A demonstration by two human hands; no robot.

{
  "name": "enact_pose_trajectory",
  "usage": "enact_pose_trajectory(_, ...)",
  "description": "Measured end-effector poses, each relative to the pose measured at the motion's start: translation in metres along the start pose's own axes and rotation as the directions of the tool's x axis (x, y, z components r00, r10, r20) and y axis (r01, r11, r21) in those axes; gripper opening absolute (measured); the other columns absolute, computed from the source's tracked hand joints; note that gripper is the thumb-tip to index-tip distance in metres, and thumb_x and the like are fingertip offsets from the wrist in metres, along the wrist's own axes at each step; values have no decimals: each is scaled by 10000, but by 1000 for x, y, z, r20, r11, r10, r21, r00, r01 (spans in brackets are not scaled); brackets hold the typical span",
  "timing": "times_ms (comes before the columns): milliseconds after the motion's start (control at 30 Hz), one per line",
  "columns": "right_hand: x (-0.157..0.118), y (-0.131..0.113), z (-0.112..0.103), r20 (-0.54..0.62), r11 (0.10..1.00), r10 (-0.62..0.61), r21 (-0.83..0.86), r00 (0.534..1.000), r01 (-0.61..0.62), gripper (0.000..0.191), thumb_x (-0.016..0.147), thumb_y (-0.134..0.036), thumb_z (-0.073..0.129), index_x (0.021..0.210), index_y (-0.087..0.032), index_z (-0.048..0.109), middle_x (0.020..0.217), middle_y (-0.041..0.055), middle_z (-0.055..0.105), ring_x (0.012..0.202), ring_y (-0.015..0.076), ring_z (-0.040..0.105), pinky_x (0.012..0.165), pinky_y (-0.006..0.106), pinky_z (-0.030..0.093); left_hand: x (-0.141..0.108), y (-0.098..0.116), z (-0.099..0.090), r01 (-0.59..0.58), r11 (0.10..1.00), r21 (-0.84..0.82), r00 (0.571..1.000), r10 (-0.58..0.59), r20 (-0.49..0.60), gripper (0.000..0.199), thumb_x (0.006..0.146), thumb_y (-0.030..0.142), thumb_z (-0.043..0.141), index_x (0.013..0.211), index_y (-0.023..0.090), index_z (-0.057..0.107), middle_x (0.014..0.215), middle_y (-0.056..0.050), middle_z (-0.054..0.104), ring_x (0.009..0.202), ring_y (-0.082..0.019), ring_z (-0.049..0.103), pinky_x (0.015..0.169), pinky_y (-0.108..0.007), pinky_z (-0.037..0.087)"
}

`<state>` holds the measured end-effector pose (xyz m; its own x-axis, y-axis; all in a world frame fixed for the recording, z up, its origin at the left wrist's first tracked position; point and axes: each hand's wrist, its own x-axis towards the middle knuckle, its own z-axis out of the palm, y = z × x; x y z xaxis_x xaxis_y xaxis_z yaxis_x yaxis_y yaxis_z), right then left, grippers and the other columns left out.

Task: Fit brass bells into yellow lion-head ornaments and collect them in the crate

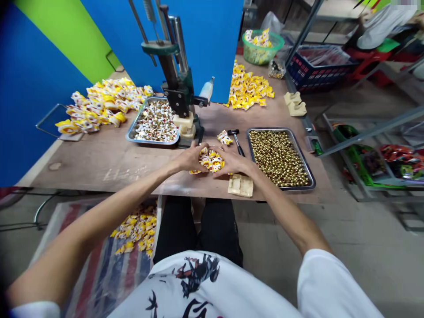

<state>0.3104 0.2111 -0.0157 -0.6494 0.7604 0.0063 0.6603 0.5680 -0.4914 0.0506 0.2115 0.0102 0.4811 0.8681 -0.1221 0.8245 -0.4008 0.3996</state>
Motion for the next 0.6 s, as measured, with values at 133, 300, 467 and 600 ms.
enact_pose_trajectory(133, 18, -12, 9, 38, 995, -104, -6, 994, 104, 1232, 728, -730, 987, 1733, -296, 420, 1616, 162, 529, 1542, 449, 533, 1309, 673, 444, -33, -22, 0, -2, 1000, -27, 998, 0, -59, 1048, 657, 459, 1017, 1562, 265, 525, 1394, -124, 532, 1114, -328, 723, 1044, -457, 607)
enact_pose_trajectory(300, 47, -34, 27, 52, 983, -183, 20, 982, 183, 1227, 714, -688, 994, 1713, -294, 401, 1632, 155, 505, 1462, 429, 593, 1274, 659, 483, -65, -42, 12, 174, 983, -60, 971, -181, -155, 1101, 638, 382, 995, 1586, 238, 453, 1428, -159, 511, 1131, -347, 723, 987, -461, 623)
enact_pose_trajectory(467, 64, -64, 44, 76, 962, -262, 105, 962, 253, 1130, 754, -695, 970, 1686, -335, 441, 1649, 124, 504, 1532, 397, 530, 1319, 646, 441, -95, -69, 10, 104, 982, -159, 977, -130, -168, 1133, 622, 321, 974, 1612, 236, 429, 1461, -162, 504, 1165, -346, 722, 1059, -471, 611)
enact_pose_trajectory(600, 86, -103, 63, 111, 949, -293, 151, 950, 275, 1053, 804, -689, 939, 1671, -290, 495, 1615, 128, 537, 1526, 401, 526, 1325, 641, 433, -140, -105, -8, 49, 963, -264, 981, -95, -166, 1032, 617, 327, 942, 1551, 232, 515, 1427, -138, 555, 1211, -347, 706, 1109, -483, 592)
